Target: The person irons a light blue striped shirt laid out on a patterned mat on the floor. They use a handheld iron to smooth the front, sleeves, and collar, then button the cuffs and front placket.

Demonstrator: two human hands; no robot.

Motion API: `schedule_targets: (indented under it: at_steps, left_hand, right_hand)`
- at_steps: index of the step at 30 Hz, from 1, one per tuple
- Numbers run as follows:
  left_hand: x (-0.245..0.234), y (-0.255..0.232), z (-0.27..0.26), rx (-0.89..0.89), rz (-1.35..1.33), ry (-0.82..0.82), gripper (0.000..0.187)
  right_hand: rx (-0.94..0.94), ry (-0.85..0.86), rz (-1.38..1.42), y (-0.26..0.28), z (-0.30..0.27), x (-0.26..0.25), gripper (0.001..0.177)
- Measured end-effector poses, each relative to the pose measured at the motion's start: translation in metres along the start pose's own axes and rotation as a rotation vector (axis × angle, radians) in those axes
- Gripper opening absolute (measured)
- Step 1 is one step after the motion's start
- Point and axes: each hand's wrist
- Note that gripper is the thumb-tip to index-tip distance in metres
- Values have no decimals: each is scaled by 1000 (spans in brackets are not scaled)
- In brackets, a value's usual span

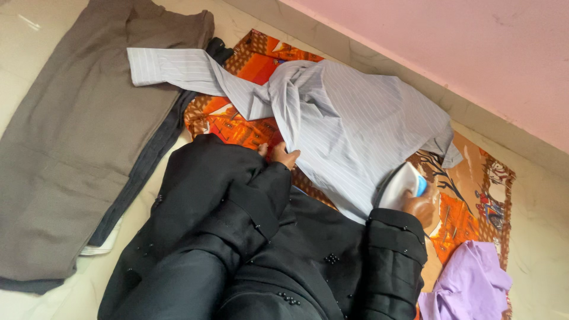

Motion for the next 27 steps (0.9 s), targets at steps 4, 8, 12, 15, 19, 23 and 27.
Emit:
schedule_targets:
  at_steps: [4,8,12,15,19,23,27]
  left_hand:
    - [3,-6,-15,-177,-24,209,35]
    - [10,-12,-28,-245,41,331,40]
    - [9,-13,-30,-259,89,369,49]
    - [10,-10,-29,-264,77,355,55]
    - [20,-1,-30,-204,-43,371,49]
    - [33,3,-38,-66,-190,428,56]
    - [31,5,-40,-7,88,476,60]
  right_hand:
    - [194,62,-123,4,3,-19,69]
    - [109,54,-106,-11,0,-15,65]
    - [41,28,-184,-23,13,15,65]
    - [-139,-137,-309,-8,10,18,73]
    - [-453,310,-136,49,-38,9,84]
    - [-848,565,33,103,-114,-6,80]
    - [-819,669,66,126,-136,-28,31]
Point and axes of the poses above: each hand's wrist, its own z-axis towards the middle knuckle, its own x-axis out of the palm, y = z × x, and after that the axes turned 15 degrees about x, right-handed
